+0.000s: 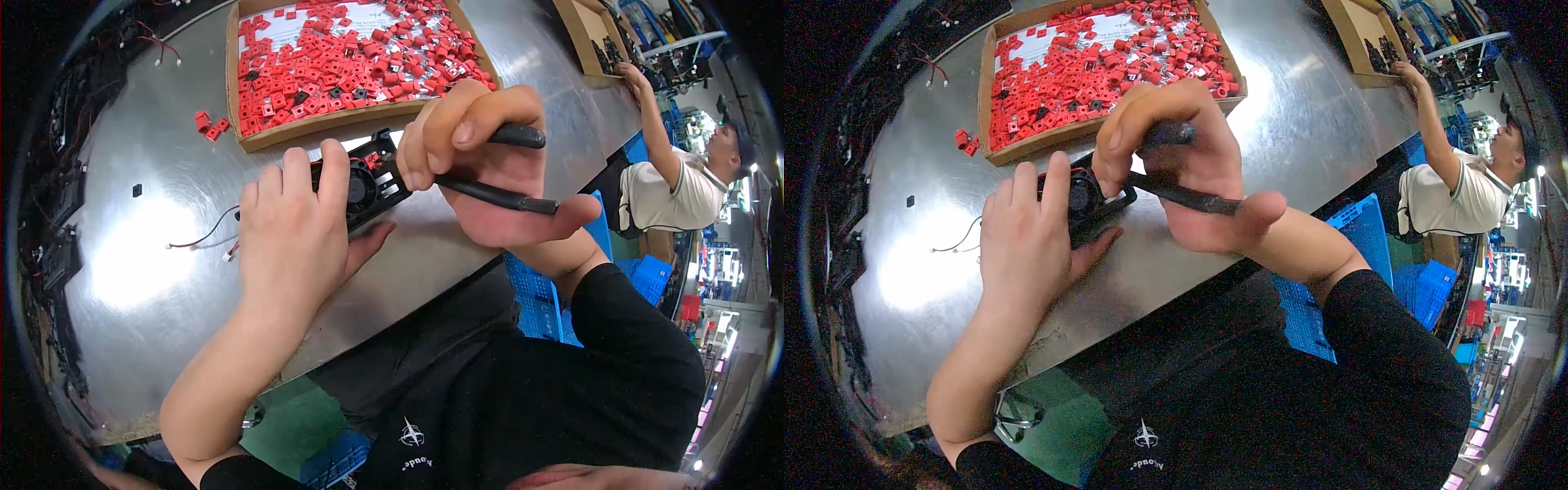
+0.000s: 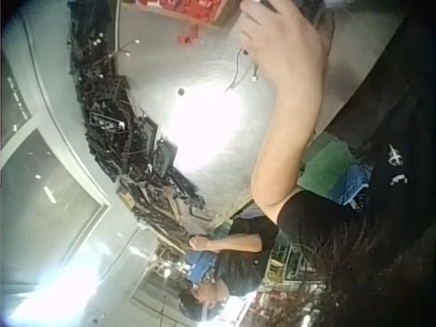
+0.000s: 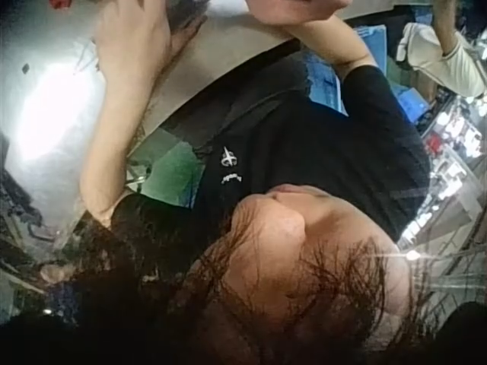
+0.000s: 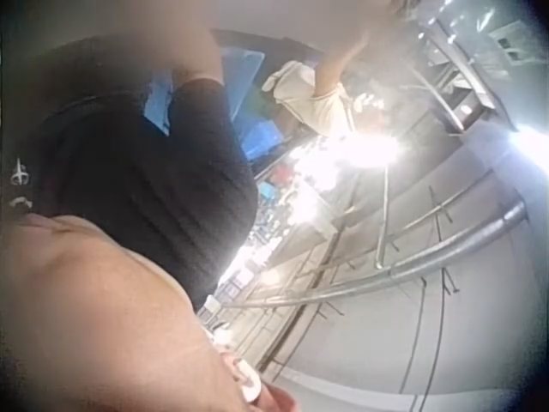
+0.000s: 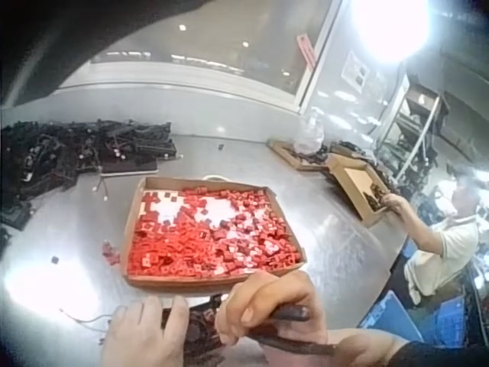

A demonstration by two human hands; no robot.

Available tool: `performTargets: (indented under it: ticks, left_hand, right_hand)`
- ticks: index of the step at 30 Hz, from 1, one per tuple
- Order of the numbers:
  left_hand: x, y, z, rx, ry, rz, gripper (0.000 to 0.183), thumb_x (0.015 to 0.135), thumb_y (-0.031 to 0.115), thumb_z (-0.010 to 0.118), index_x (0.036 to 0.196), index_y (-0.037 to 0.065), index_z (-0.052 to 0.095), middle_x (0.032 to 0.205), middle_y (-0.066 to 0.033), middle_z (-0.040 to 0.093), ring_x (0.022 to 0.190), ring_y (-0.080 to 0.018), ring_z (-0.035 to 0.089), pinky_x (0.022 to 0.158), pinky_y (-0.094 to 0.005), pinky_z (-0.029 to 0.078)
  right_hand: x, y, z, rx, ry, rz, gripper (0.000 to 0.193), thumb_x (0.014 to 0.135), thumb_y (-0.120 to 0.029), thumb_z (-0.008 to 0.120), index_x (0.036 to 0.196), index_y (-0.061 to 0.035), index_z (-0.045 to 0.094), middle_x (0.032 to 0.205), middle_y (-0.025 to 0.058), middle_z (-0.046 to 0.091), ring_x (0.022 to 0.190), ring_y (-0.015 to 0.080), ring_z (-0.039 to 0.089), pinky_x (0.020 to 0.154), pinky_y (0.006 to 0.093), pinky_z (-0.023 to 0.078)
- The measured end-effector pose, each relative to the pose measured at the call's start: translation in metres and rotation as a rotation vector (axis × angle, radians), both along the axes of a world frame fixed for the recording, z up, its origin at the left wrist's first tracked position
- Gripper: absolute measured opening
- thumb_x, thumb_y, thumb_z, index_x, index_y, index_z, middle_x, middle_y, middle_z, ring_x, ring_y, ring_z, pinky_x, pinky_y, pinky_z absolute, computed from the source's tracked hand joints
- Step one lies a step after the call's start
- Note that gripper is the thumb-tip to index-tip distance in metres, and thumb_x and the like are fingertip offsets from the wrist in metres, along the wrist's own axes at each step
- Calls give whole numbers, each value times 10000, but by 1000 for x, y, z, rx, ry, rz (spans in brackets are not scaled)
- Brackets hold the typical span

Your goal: Assembling small cooling fans by attaching red plastic components and managing wires.

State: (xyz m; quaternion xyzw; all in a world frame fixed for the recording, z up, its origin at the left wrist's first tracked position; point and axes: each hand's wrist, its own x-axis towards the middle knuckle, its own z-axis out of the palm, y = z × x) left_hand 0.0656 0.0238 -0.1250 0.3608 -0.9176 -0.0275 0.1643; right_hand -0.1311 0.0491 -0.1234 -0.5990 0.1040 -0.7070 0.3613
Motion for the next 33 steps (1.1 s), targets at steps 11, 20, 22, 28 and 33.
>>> performTargets:
  ticks: [11, 20, 22, 28, 33]
  left_hand:
    - [0, -1, -4, -20, 12, -2, 854, 670, 507, 904, 1310, 47, 575, 1010, -99, 573, 901, -269, 605, 752, -408, 470]
    - [-5, 7, -5, -31, -47, 93, 830, 729, 514, 869, 1335, 46, 550, 1009, -101, 575, 906, -273, 615, 756, -415, 469]
    - [-6, 9, -8, -49, -65, 107, 821, 751, 517, 854, 1347, 45, 543, 1011, -102, 578, 904, -275, 618, 757, -417, 469]
    - [-8, 12, -14, -180, -43, 138, 811, 796, 520, 819, 1372, 32, 526, 1033, -138, 587, 910, -303, 627, 740, -430, 481]
    - [0, 15, -9, -88, -72, 103, 828, 807, 524, 806, 1395, 9, 533, 1068, -168, 583, 896, -331, 618, 734, -452, 489]
  right_hand:
    - [1, 0, -3, -39, 116, -23, 1072, 831, -989, 323, 1102, 30, 520, 923, 176, 587, 733, 261, 644, 665, 384, 566]
    - [6, -13, 25, 286, 46, 27, 1113, 783, -1047, 239, 993, 1, 550, 775, 136, 548, 618, 234, 560, 562, 362, 503]
    - [21, -21, 41, 559, 294, -196, 1131, 777, -1054, 177, 966, -5, 553, 745, 98, 538, 595, 186, 542, 533, 321, 472]
    - [37, -74, 52, 788, 367, -194, 866, 1037, -779, 283, 752, -23, 595, 571, 19, 506, 481, 138, 511, 473, 290, 413]
    - [43, -77, 54, 942, 524, 60, 850, 992, -830, 321, 912, -34, 607, 722, 7, 531, 615, 122, 511, 589, 288, 435]
